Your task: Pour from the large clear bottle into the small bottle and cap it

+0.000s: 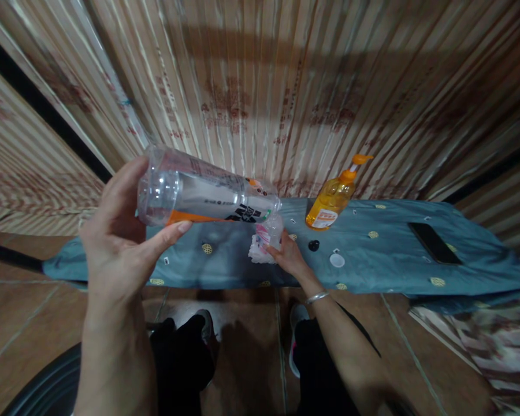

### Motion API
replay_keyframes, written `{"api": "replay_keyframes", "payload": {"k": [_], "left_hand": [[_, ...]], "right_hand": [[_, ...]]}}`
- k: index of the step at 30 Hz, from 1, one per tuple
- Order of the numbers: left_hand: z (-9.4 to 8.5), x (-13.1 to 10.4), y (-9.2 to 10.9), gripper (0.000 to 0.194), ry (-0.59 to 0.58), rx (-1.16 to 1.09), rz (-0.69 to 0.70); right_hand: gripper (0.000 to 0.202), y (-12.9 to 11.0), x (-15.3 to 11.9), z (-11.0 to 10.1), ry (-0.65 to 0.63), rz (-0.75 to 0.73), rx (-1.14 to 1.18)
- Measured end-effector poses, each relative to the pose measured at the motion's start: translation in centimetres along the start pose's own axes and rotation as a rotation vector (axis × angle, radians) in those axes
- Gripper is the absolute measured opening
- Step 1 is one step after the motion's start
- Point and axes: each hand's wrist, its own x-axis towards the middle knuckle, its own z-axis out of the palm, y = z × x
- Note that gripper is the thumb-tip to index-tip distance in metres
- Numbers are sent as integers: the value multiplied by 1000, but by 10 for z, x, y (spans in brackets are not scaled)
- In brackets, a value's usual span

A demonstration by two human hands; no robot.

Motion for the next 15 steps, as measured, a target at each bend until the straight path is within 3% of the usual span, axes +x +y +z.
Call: {"api": "replay_keyframes", "payload": {"k": [6,15], "left_hand": [[3,-2,-8,91,-29,-62,54],[8,-13,-18,100,102,-210,-39]], "right_hand": [[53,0,1,-1,-5,26,-31],[49,-1,0,1,-3,30,-22]]}}
